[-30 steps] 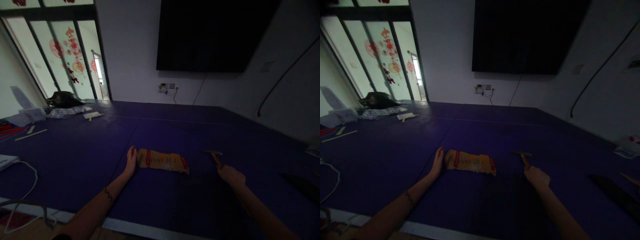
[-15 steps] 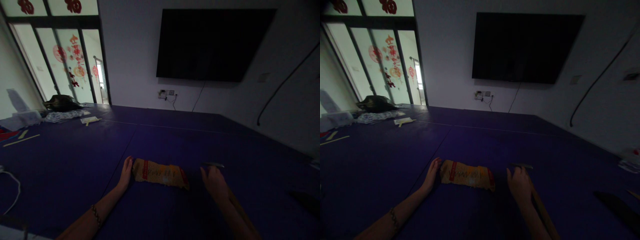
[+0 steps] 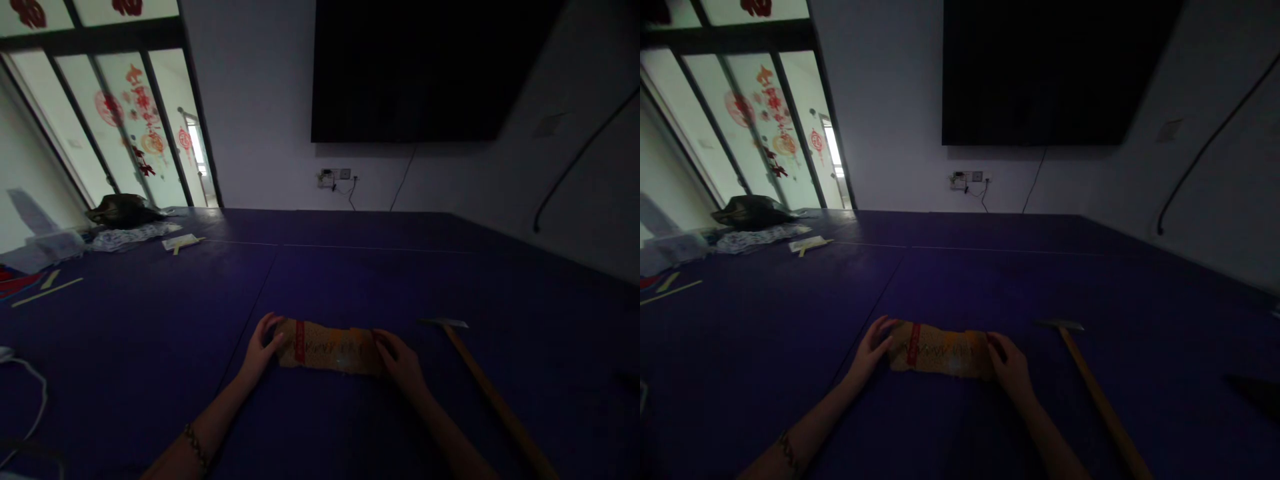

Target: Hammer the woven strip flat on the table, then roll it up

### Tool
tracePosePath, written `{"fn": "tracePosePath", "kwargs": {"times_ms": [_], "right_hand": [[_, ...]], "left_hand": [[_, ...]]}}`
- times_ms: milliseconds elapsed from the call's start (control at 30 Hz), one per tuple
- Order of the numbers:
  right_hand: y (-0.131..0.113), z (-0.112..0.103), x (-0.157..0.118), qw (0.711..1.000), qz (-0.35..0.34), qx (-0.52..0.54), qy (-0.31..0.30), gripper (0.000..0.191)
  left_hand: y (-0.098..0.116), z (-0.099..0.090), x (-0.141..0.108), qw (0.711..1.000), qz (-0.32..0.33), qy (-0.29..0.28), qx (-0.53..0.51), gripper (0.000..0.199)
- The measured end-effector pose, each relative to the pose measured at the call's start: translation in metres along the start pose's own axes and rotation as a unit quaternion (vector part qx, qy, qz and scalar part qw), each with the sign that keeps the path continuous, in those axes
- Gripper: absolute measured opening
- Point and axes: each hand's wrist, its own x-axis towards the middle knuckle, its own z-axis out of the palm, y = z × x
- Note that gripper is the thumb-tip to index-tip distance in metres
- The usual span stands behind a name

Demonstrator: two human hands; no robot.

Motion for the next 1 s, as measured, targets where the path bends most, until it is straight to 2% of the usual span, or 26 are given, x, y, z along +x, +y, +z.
{"fn": "tracePosePath", "kwargs": {"times_ms": [100,300,433,567,800,1000], "right_hand": [[0.002,0.001,0.001,1.0,-0.004,0.008,-0.015,0.03],[0.012,0.004,0.001,1.0,0.008,0.016,-0.01,0.032],[0.019,0.006,0.003,0.999,0.009,0.035,-0.016,0.031],[0.018,0.006,0.005,0.999,0.014,0.04,-0.023,0.031],[0.009,0.004,0.004,0.999,-0.005,0.026,-0.026,0.033],[0.008,0.006,0.004,0.999,-0.004,0.0,-0.041,0.036]], "left_hand": [[-0.001,0.002,-0.001,1.0,-0.001,-0.015,0.016,0.061],[-0.008,0.002,0.002,0.998,-0.05,0.041,-0.018,0.057],[-0.014,0.002,0.005,0.998,-0.058,0.035,-0.017,0.059],[-0.011,0.0,0.007,1.0,-0.014,0.013,0.02,0.06],[0.002,0.005,-0.001,0.989,0.066,-0.086,0.102,0.092],[0.003,0.02,0.005,0.963,0.111,-0.108,0.219,0.094]]}}
